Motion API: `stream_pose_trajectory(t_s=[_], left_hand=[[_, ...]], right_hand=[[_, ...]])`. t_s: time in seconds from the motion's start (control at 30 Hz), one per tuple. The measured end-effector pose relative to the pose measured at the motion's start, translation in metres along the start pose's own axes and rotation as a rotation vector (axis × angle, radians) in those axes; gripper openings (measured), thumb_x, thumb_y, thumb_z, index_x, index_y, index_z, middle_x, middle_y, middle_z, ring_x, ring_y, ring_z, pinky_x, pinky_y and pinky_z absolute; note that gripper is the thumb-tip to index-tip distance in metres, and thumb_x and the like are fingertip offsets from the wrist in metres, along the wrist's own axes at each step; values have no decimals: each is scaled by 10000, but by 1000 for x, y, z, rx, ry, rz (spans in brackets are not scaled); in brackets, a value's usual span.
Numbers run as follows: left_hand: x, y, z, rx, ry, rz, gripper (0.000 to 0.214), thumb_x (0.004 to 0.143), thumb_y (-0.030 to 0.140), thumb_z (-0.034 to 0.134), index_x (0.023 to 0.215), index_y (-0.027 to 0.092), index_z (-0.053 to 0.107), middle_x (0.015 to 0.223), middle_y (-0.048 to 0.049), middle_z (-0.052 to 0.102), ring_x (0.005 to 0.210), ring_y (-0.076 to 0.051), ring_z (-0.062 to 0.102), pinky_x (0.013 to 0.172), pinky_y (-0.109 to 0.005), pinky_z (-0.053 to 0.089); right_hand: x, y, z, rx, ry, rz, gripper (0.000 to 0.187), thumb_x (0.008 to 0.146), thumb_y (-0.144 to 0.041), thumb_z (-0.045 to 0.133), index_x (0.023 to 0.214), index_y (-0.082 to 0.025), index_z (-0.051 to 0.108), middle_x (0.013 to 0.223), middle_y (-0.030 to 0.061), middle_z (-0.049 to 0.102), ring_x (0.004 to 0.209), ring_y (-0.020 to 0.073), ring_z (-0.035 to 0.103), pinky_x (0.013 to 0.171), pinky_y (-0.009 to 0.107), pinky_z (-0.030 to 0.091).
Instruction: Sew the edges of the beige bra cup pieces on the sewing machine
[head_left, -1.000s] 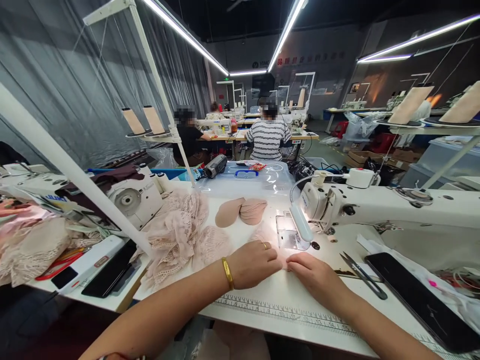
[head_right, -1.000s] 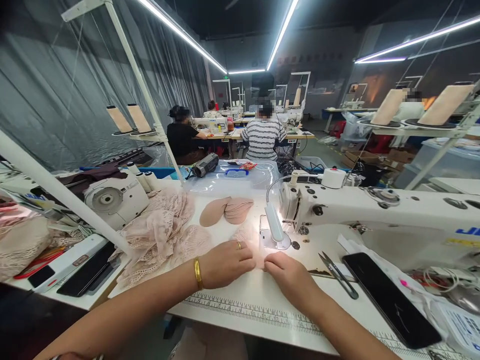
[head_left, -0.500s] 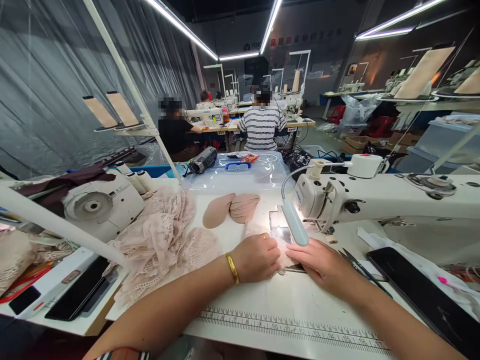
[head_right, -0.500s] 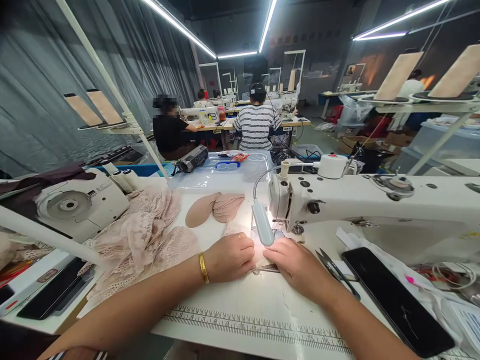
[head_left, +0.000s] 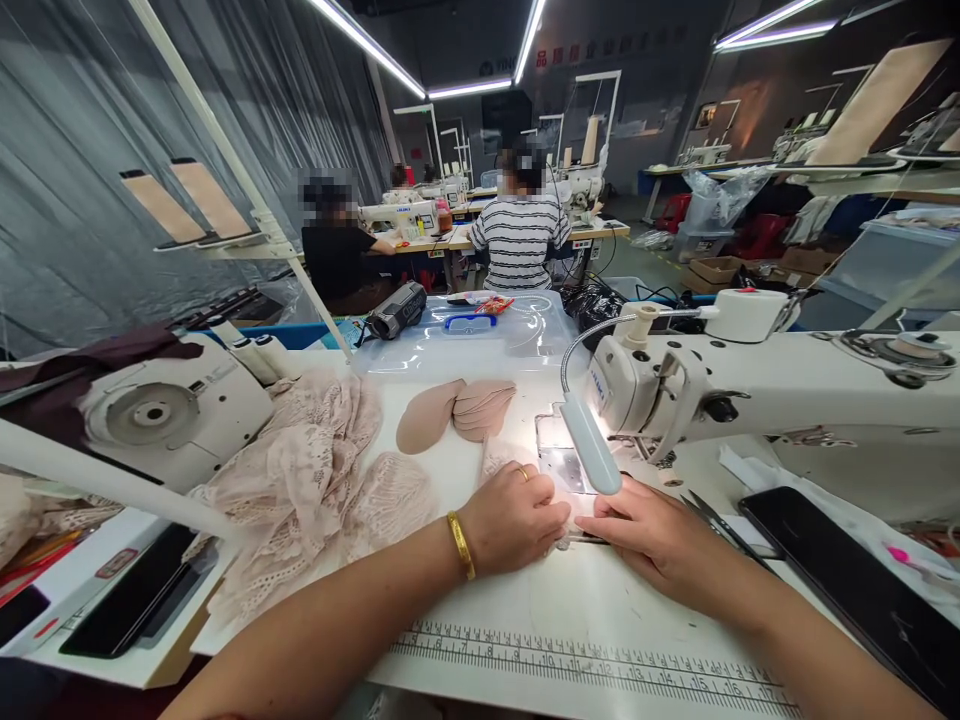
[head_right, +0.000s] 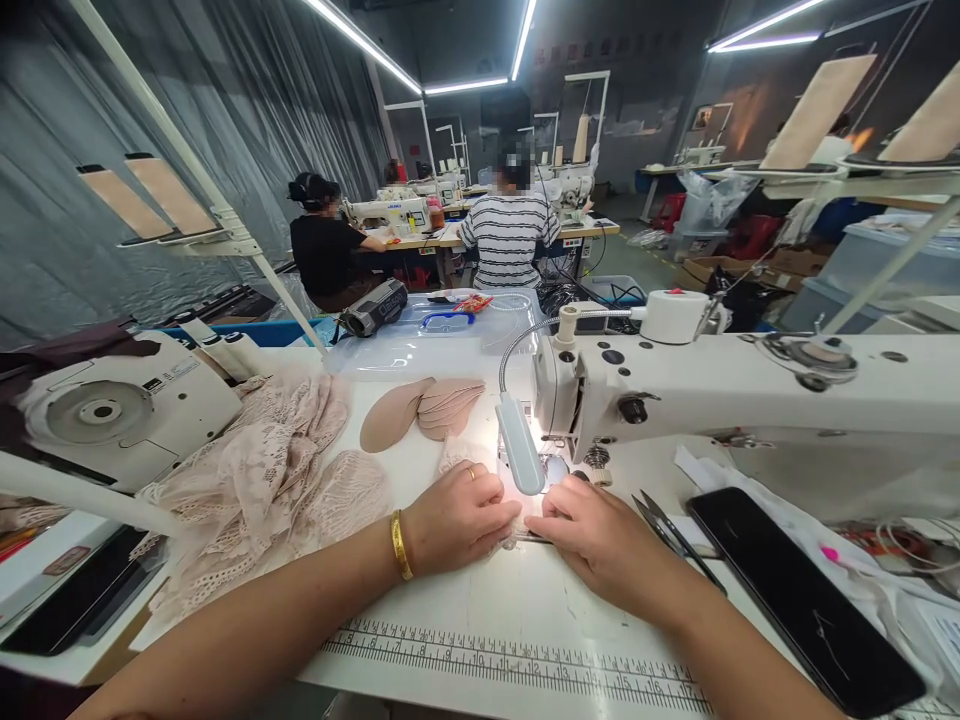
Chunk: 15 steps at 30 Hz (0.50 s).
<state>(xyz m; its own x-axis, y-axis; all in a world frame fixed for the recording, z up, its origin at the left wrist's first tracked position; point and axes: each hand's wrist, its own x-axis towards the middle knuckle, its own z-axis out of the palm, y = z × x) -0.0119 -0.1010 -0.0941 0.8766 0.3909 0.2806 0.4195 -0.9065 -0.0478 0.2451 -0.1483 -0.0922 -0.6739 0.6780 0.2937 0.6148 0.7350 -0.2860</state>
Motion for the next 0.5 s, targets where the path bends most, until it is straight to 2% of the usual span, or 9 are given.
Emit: stream_pose_trajectory(t_s=[0.3, 0.5], left_hand=[[4, 3, 5, 56, 22, 47, 179, 1002, 288, 494, 956, 169, 621, 830, -50, 563, 760, -198, 478, 713, -349, 380], [6, 4, 6, 38, 29, 55, 146, 982, 257, 505, 942, 178, 620, 794, -36, 554, 719, -185, 454, 694, -339, 373]], right_hand=[[0, -3, -3, -3, 44, 24, 357, 1038, -166, 408, 1140, -295, 725, 831, 44, 640, 818, 199, 556, 670, 299, 449], [-1, -1, -2, -19, 47, 29, 348, 1033, -163, 416, 1141, -293, 720, 836, 47, 646, 850, 211, 567, 707, 314, 470]])
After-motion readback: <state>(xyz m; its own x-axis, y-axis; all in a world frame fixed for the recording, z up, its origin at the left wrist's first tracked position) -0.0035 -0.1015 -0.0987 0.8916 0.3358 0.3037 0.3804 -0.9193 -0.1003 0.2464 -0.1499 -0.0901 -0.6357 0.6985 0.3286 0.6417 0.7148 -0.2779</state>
